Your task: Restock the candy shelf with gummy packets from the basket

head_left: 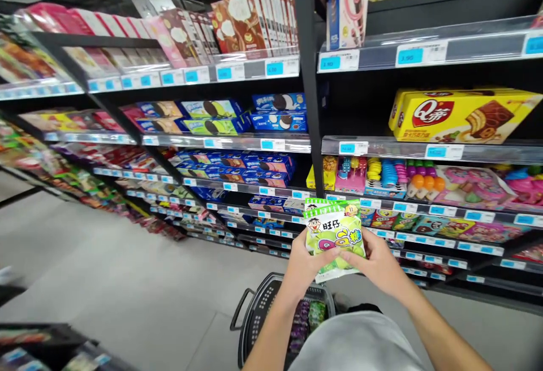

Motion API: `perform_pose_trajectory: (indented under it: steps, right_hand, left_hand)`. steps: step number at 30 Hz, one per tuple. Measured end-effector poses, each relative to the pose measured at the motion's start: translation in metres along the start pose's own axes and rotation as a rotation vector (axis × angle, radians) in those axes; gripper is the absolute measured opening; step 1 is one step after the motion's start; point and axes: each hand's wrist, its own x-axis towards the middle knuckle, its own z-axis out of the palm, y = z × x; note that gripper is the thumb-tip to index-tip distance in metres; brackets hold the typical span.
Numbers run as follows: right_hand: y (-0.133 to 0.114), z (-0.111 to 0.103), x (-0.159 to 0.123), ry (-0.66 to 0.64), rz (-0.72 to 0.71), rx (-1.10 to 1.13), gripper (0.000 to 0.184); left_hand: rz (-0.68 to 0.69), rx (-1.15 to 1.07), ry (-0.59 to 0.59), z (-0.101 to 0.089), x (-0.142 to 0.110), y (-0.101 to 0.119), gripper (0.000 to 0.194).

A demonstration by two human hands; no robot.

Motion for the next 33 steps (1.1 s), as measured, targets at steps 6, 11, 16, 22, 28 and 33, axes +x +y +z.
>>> perform_pose_trajectory:
  steps: [6, 11, 16, 22, 28, 33]
  right_hand:
    - [-0.005, -0.03, 0.001, 0.186, -0.014, 0.215, 0.052]
    - [-0.006, -0.055, 0.0, 0.349, 0.024, 0.373, 0.056]
    - [-0.003, -0.06, 0.0, 0.352, 0.051, 0.459, 0.059]
    - [0.01, -0.061, 0.005, 0.385, 0.021, 0.443, 0.054]
    - [0.01, -0.06, 0.008, 0.361, -0.029, 0.456, 0.054]
    - [0.008, -0.057, 0.008, 0.379, -0.041, 0.433, 0.048]
  left_hand:
    - [-0.086, -0.12, -0.092, 0.019, 0.011, 0.01, 0.065]
    - [-0.155, -0.22, -0.013, 0.028, 0.023, 0.018, 0.059]
    - [-0.124, -0.238, -0.02, 0.029, 0.034, 0.018, 0.056]
    - [-0.094, -0.215, -0.016, 0.029, 0.04, 0.017, 0.057]
    - [-0.08, -0.203, 0.005, 0.029, 0.041, 0.016, 0.063]
    - [-0.066, -0.2, 0.023, 0.029, 0.043, 0.013, 0.067]
